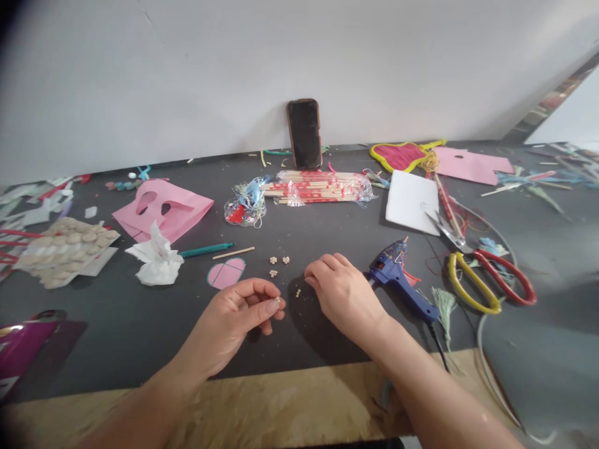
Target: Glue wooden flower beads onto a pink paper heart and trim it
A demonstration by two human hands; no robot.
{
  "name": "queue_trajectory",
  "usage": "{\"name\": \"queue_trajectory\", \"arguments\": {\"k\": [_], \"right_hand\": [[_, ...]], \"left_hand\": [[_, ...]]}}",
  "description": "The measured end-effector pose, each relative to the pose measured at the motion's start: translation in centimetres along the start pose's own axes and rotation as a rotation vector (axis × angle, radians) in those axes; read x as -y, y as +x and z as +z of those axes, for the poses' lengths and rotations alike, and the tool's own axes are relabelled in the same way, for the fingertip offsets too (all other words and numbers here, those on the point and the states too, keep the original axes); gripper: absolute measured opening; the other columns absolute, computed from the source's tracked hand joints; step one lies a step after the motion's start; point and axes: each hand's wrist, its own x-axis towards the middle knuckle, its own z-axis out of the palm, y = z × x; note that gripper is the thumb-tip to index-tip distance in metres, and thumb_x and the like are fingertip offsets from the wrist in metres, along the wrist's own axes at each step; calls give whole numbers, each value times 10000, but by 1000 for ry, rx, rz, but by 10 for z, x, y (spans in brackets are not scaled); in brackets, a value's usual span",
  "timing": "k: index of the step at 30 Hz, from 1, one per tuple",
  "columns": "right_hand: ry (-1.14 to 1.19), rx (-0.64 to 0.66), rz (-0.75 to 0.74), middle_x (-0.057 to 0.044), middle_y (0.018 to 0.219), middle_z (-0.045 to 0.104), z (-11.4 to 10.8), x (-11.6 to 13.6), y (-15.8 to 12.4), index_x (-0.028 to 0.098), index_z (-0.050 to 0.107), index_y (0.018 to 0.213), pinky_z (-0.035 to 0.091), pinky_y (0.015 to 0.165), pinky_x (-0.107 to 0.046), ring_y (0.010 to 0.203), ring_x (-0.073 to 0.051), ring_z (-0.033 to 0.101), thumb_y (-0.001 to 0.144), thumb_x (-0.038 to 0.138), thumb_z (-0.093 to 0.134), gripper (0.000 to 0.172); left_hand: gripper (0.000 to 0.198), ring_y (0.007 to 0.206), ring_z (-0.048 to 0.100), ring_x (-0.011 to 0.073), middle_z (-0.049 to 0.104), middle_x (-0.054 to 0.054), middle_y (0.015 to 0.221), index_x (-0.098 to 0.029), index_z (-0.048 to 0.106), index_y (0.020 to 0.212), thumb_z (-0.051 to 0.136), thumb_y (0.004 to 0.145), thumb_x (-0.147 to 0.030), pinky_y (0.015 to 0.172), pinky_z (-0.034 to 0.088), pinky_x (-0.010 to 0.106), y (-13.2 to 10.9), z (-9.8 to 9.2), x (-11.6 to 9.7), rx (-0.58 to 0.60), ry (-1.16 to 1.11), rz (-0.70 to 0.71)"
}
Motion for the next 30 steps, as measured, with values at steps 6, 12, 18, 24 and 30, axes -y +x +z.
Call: {"name": "queue_trajectory", "arguments": {"k": [6, 12, 18, 24, 30], "right_hand": [[479, 17, 191, 14, 730, 605, -11, 8, -2, 210, 593, 832, 411, 558, -217, 626, -116, 531, 921, 264, 472, 160], [673, 98, 313, 42, 581, 515, -11, 12, -3, 203, 584, 817, 372, 473, -202, 507, -94, 463, 897, 322, 491, 171], [968, 170, 391, 73, 533, 446, -6, 15, -5, 203, 556, 873, 327, 399, -189, 438, -78, 384, 924, 372, 470, 196], [760, -87, -106, -9, 816, 557, 5, 15, -5, 212, 607, 870, 459, 715, -261, 786, -125, 539, 915, 160, 506, 122], [640, -144, -256, -29, 854, 565, 10, 17, -6, 203, 637, 979, 490, 648, -229, 746, -107, 563, 883, 50, 497, 229]], "left_hand": [[113, 605, 603, 133, 678, 22, 732, -187, 658, 875, 620, 808, -269, 547, 495, 256, 1, -1, 7, -4, 333, 125], [173, 890, 522, 224, 662, 57, 888, -229, 714, 905, 556, 859, -177, 781, 452, 385, 6, -7, 22, 34, 1012, 713], [202, 953, 531, 216, 632, 57, 960, -227, 681, 1017, 615, 826, -223, 840, 442, 377, 0, -6, 11, 31, 679, 527], [127, 827, 537, 146, 596, 21, 882, -207, 706, 888, 608, 847, -277, 751, 410, 276, -3, -4, 2, 136, 153, 222], [90, 717, 484, 118, 542, -9, 728, -181, 700, 743, 671, 787, -254, 683, 358, 260, -2, -7, -1, 125, 57, 167]]}}
